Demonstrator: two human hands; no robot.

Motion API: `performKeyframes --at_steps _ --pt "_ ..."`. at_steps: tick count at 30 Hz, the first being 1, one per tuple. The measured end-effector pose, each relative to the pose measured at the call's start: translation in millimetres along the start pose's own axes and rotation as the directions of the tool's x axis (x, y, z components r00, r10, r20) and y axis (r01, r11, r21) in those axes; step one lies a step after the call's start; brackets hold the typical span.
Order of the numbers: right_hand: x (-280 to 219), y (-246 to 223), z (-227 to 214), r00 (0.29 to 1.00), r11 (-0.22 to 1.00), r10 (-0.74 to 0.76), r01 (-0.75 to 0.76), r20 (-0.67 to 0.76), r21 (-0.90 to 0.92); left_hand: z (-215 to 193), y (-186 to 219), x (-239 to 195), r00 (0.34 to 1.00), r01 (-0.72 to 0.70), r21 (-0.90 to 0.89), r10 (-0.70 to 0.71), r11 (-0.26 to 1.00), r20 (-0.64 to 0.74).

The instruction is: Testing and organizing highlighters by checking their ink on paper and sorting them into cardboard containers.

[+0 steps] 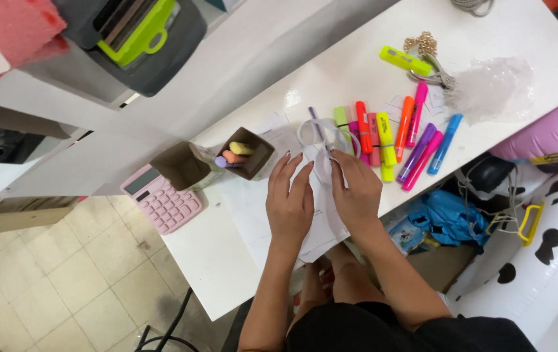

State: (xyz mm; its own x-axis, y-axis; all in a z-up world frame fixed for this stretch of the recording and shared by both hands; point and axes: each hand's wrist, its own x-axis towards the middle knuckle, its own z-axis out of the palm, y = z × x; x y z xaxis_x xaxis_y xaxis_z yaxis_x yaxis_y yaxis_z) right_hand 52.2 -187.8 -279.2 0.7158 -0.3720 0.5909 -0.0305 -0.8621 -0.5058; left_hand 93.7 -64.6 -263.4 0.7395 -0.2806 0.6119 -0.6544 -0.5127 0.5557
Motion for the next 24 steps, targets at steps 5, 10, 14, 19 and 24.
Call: performKeyframes --at_steps 5,10,14,19,24 --pt "-10 18 -25 0.998 0.996 0.069 -0.069 -0.01 -0.051 17 14 -2 0.999 -0.017 -0.057 0.02 0.998 0.05" --pt "-20 30 -45 0.991 0.99 0.125 -0.128 -0.053 -0.066 37 32 -7 0.994 -0.045 -0.146 0.059 0.988 0.093" --pt "-21 34 -62 0.978 0.979 0.178 -0.187 -0.105 -0.08 50 45 -10 0.984 -0.076 -0.199 0.106 0.977 0.141" --pt "-30 50 -73 0.966 0.966 0.228 -0.241 -0.12 -0.099 65 56 -18 0.974 -0.071 -0.234 0.119 0.97 0.195" --pt "-29 61 -84 0.948 0.95 0.295 -0.304 -0.119 -0.07 77 61 -28 0.956 -0.036 -0.256 0.108 0.966 0.273"
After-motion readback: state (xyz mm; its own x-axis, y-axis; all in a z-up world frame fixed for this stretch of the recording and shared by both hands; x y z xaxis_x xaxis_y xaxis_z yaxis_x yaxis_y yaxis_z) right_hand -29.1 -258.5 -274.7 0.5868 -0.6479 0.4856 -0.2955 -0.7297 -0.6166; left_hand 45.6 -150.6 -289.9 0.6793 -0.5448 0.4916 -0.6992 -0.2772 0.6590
